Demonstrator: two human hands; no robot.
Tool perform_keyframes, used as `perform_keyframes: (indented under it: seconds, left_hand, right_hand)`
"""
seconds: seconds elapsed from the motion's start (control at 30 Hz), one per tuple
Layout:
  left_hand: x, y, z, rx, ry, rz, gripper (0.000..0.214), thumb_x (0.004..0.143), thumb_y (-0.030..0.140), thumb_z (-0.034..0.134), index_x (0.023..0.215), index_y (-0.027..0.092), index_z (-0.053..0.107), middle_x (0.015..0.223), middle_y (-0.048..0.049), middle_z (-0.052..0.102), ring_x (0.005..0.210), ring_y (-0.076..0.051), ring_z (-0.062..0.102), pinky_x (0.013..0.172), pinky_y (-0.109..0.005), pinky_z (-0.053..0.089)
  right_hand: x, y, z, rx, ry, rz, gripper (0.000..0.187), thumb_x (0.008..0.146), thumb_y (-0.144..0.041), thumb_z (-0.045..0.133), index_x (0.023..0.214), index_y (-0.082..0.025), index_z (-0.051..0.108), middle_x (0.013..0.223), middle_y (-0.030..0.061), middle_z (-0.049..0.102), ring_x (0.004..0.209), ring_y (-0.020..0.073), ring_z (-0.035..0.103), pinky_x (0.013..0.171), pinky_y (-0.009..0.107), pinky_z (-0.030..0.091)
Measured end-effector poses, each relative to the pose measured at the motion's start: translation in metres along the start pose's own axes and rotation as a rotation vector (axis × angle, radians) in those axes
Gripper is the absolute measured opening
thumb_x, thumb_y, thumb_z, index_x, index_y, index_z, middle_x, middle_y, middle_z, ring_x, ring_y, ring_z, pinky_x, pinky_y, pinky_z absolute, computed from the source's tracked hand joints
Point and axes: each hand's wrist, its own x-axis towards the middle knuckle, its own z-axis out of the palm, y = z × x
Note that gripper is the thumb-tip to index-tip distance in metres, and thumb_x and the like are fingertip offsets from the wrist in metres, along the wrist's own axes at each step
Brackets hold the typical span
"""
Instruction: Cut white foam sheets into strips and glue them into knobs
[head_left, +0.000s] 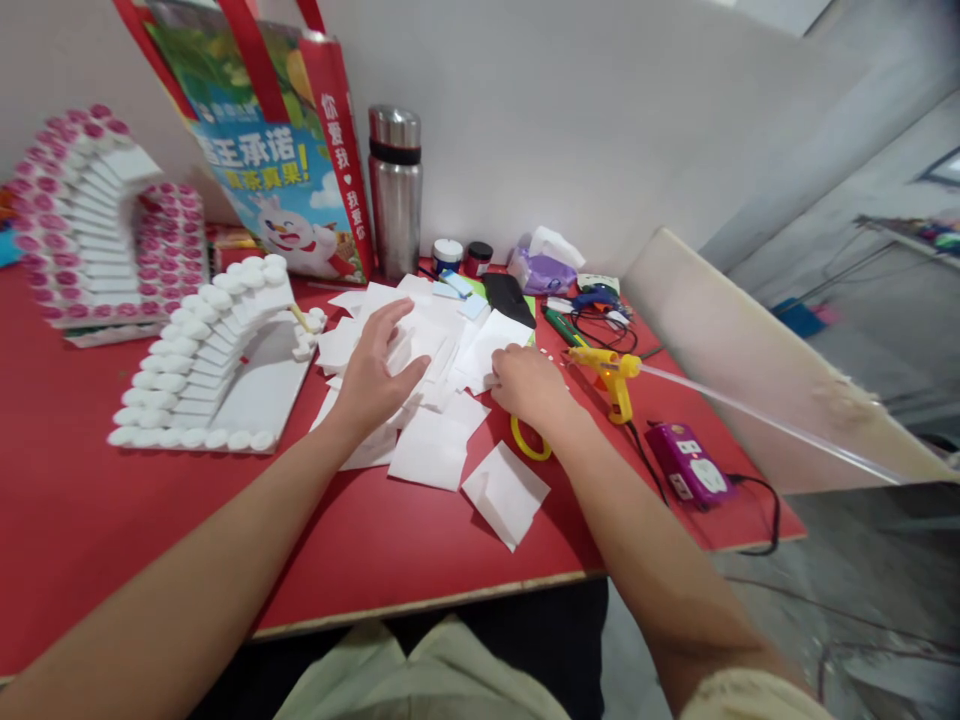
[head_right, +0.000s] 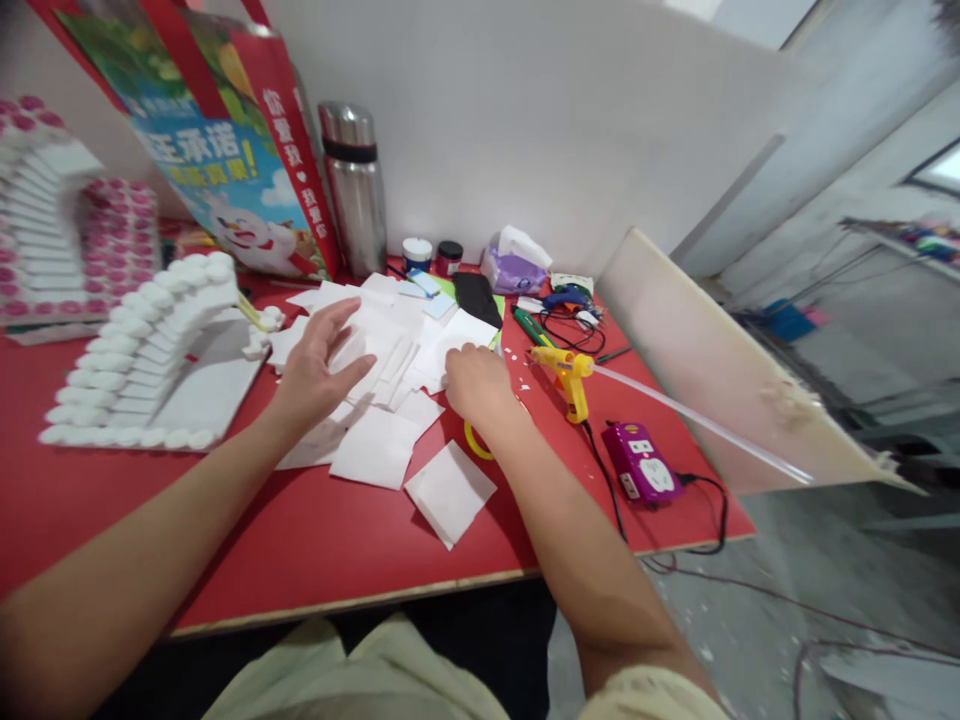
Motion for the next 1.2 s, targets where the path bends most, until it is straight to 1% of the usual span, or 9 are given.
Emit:
perform_keyframes:
  seconds: [0.17, 0.27, 0.37, 0.5, 0.63, 0.7, 0.83, 1.03, 1.2]
  left_hand:
    - [-0.001, 0.005, 0.0, 0.005, -0.006, 0.011, 0.059, 0.088, 0.023, 0.069, 0.145, 0.024, 0.054, 0.153, -0.014, 0.052, 0.143, -0.029, 0.05, 0.118, -0.05, 0.044]
    - [-0.001, 0.015, -0.001, 0.046, 0.005, 0.06, 0.054, 0.09, 0.024, 0.068, 0.143, 0.022, 0.058, 0.151, -0.0151, 0.055, 0.142, -0.029, 0.052, 0.118, -0.048, 0.045]
    - [-0.001, 0.029, -0.002, 0.083, -0.002, 0.116, 0.052, 0.094, 0.028, 0.066, 0.145, 0.023, 0.057, 0.152, -0.0143, 0.056, 0.145, -0.03, 0.05, 0.122, -0.049, 0.041]
    - [-0.004, 0.048, 0.001, -0.01, -0.149, 0.11, 0.072, 0.092, 0.036, 0.073, 0.157, 0.027, 0.045, 0.165, -0.0123, 0.045, 0.154, -0.034, 0.04, 0.127, -0.053, 0.032]
    - [-0.008, 0.052, 0.009, -0.263, -0.281, -0.013, 0.092, 0.083, 0.038, 0.084, 0.162, 0.038, 0.037, 0.174, -0.0063, 0.031, 0.159, -0.034, 0.031, 0.129, -0.054, 0.031]
    - [-0.01, 0.05, 0.012, -0.427, -0.311, -0.134, 0.088, 0.083, 0.038, 0.085, 0.16, 0.038, 0.041, 0.171, -0.0068, 0.036, 0.156, -0.034, 0.038, 0.126, -0.052, 0.037]
    - [-0.012, 0.049, 0.016, -0.686, -0.339, -0.378, 0.07, 0.083, 0.046, 0.084, 0.145, 0.024, 0.059, 0.15, -0.0142, 0.062, 0.141, -0.036, 0.057, 0.113, -0.047, 0.051]
    - [-0.01, 0.044, 0.018, -0.784, -0.2, -0.582, 0.04, 0.085, 0.047, 0.082, 0.115, 0.022, 0.074, 0.116, -0.0087, 0.079, 0.105, -0.026, 0.075, 0.091, -0.036, 0.059]
    - [-0.004, 0.031, 0.014, -0.734, 0.028, -0.623, 0.021, 0.082, 0.038, 0.081, 0.089, 0.021, 0.072, 0.081, -0.0004, 0.076, 0.078, -0.017, 0.073, 0.071, -0.026, 0.056]
  right_hand:
    - [0.004, 0.023, 0.013, 0.296, 0.104, 0.109, 0.017, 0.093, -0.019, 0.059, 0.088, -0.015, 0.075, 0.101, 0.0148, 0.077, 0.096, 0.0271, 0.07, 0.083, 0.036, 0.048]
    - [0.002, 0.04, 0.016, 0.645, 0.353, 0.19, 0.016, 0.092, -0.027, 0.064, 0.083, -0.018, 0.074, 0.088, 0.0083, 0.077, 0.085, 0.0225, 0.069, 0.085, 0.036, 0.05]
    - [-0.001, 0.049, 0.013, 1.165, 0.577, 0.226, 0.017, 0.089, -0.037, 0.069, 0.085, -0.021, 0.073, 0.081, 0.0039, 0.075, 0.078, 0.0195, 0.07, 0.08, 0.035, 0.055]
    - [-0.008, 0.039, 0.002, 1.797, 0.403, 0.103, 0.022, 0.078, -0.039, 0.082, 0.084, -0.022, 0.07, 0.079, 0.0024, 0.075, 0.08, 0.0196, 0.076, 0.074, 0.032, 0.06]
    - [-0.011, 0.014, 0.001, 1.994, 0.179, -0.039, 0.028, 0.072, -0.039, 0.088, 0.082, -0.02, 0.071, 0.077, 0.0021, 0.077, 0.08, 0.0211, 0.079, 0.076, 0.033, 0.063]
    - [-0.011, 0.002, 0.004, 2.028, 0.098, -0.1, 0.029, 0.07, -0.04, 0.09, 0.081, -0.019, 0.073, 0.076, 0.0018, 0.077, 0.076, 0.021, 0.079, 0.078, 0.035, 0.064]
    - [-0.008, -0.01, 0.011, 2.029, 0.004, -0.137, 0.034, 0.067, -0.044, 0.092, 0.081, -0.019, 0.074, 0.072, 0.0018, 0.075, 0.076, 0.0216, 0.077, 0.082, 0.039, 0.064]
    - [-0.007, -0.005, 0.012, 2.034, 0.027, -0.116, 0.031, 0.068, -0.041, 0.087, 0.076, -0.02, 0.067, 0.069, -0.0018, 0.068, 0.069, 0.0166, 0.07, 0.081, 0.038, 0.062]
    - [-0.004, 0.017, 0.007, 2.132, 0.111, 0.0, 0.024, 0.07, -0.033, 0.076, 0.072, -0.022, 0.054, 0.062, -0.0055, 0.056, 0.059, 0.0122, 0.057, 0.065, 0.027, 0.056]
